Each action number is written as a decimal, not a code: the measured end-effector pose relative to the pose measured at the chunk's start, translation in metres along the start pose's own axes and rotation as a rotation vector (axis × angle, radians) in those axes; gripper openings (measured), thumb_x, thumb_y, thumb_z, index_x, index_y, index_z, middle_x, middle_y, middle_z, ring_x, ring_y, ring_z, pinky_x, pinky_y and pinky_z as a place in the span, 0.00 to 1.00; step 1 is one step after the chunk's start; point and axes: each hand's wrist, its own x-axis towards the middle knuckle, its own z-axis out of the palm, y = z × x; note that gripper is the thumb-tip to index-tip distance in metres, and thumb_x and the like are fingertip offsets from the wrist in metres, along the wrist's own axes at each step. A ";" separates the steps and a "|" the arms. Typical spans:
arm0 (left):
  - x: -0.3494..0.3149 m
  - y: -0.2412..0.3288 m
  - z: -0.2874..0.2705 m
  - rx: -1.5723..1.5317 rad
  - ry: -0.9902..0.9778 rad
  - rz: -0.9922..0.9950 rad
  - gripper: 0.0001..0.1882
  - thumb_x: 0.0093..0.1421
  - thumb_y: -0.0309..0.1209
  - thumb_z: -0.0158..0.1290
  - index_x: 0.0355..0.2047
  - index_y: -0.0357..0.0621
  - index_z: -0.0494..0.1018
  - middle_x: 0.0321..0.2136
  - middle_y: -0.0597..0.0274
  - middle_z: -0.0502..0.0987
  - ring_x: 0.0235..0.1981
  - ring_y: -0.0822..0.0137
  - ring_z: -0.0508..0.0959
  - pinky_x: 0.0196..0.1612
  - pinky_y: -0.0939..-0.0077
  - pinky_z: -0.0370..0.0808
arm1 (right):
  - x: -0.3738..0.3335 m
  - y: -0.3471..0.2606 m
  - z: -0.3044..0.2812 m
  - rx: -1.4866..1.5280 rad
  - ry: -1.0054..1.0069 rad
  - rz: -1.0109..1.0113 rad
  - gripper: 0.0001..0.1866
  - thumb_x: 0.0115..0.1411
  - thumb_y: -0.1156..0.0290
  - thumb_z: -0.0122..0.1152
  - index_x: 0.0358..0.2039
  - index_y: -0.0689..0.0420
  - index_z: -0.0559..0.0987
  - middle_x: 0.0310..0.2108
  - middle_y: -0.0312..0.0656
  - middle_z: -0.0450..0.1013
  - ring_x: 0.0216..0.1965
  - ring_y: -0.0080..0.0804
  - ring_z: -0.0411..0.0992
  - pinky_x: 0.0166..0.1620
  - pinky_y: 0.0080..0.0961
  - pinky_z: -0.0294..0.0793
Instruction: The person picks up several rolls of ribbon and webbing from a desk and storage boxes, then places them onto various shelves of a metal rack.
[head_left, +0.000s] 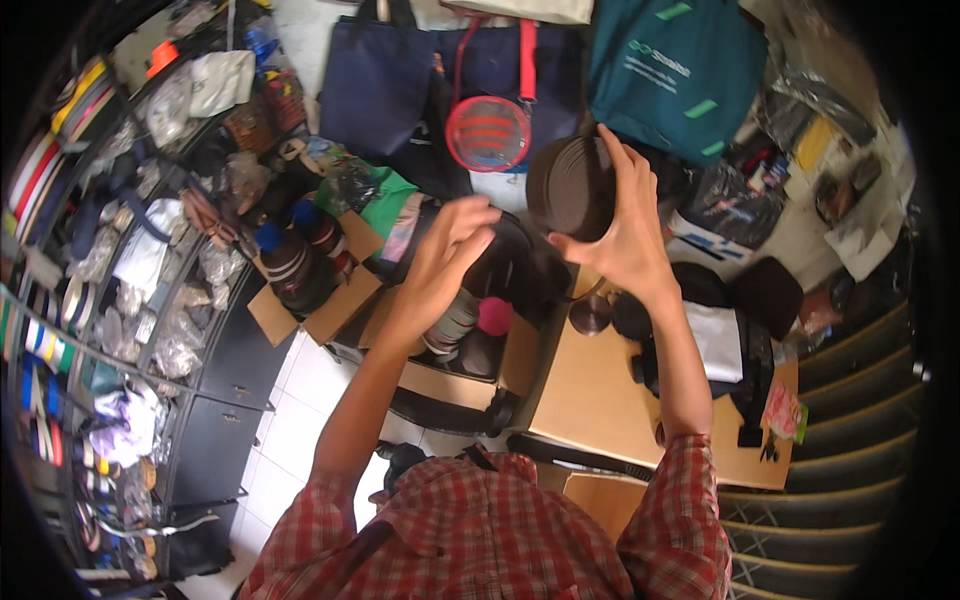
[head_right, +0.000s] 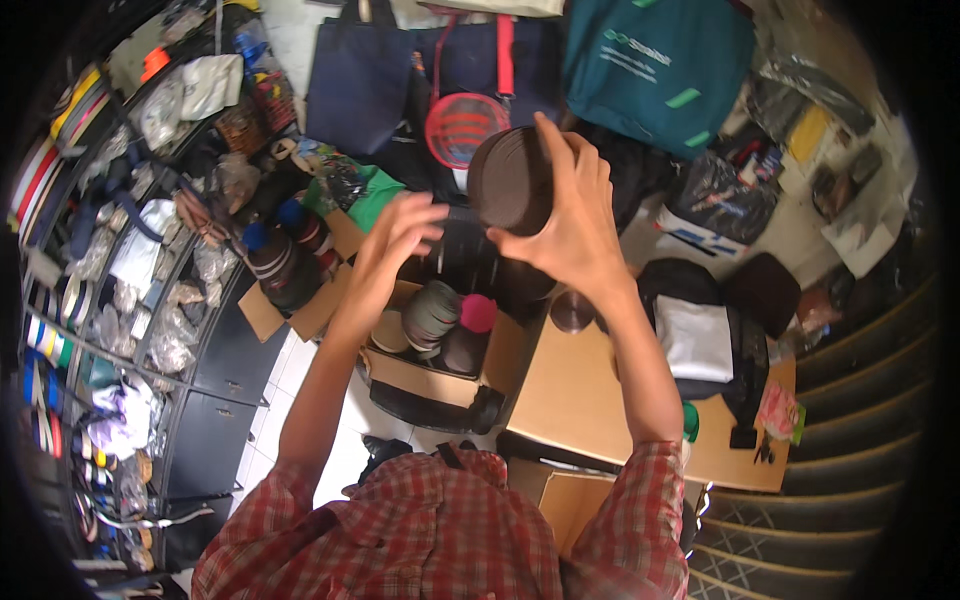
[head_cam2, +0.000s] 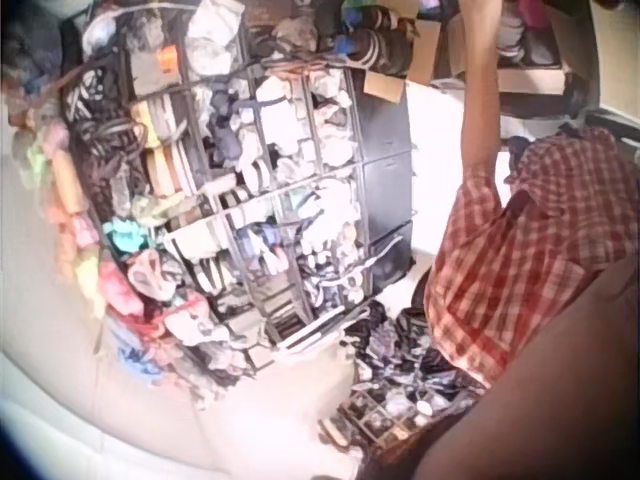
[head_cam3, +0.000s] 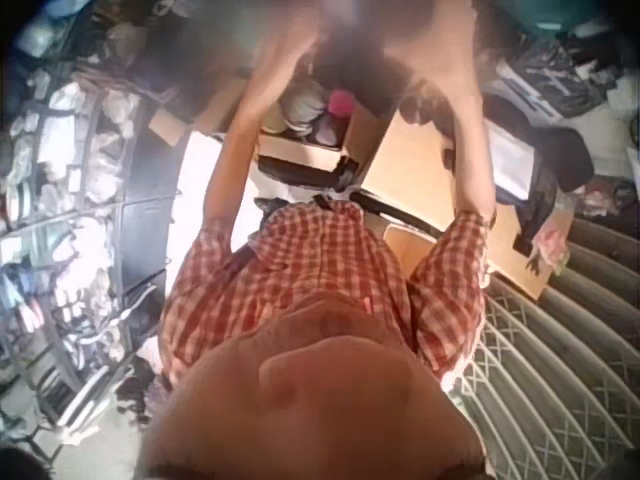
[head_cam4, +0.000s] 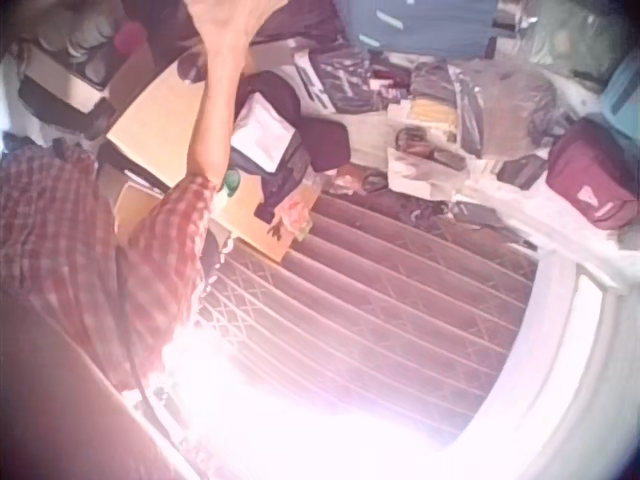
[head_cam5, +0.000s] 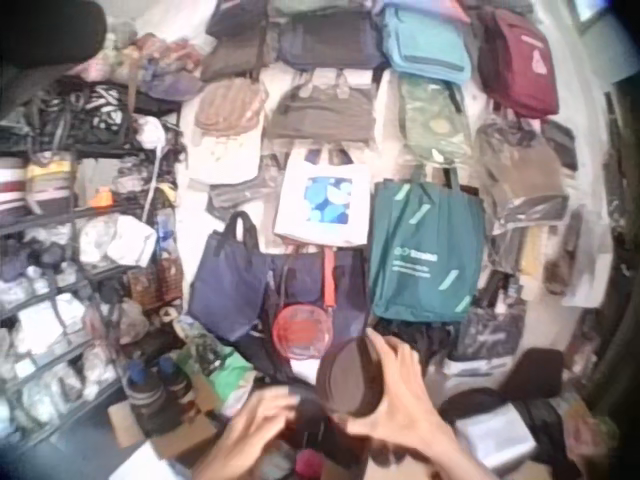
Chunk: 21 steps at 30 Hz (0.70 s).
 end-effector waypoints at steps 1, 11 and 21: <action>0.009 0.016 -0.001 0.011 0.030 0.016 0.20 0.64 0.36 0.49 0.51 0.35 0.67 0.43 0.55 0.76 0.46 0.69 0.74 0.52 0.73 0.68 | 0.006 -0.018 0.002 -0.014 0.007 -0.062 0.58 0.29 0.63 0.77 0.64 0.51 0.57 0.54 0.57 0.57 0.54 0.58 0.58 0.56 0.47 0.59; -0.011 0.085 -0.066 0.052 0.219 0.071 0.23 0.58 0.30 0.57 0.51 0.33 0.67 0.42 0.56 0.76 0.43 0.72 0.75 0.48 0.78 0.70 | 0.030 -0.094 0.052 0.377 0.022 -0.369 0.53 0.37 0.52 0.76 0.62 0.57 0.61 0.56 0.53 0.57 0.55 0.54 0.56 0.58 0.45 0.55; -0.091 0.143 -0.176 0.451 0.161 -0.009 0.24 0.54 0.31 0.62 0.50 0.36 0.69 0.42 0.58 0.77 0.44 0.70 0.75 0.50 0.75 0.70 | 0.078 -0.172 0.112 0.875 -0.629 -0.181 0.23 0.66 0.51 0.47 0.39 0.62 0.75 0.29 0.46 0.72 0.31 0.34 0.70 0.37 0.29 0.68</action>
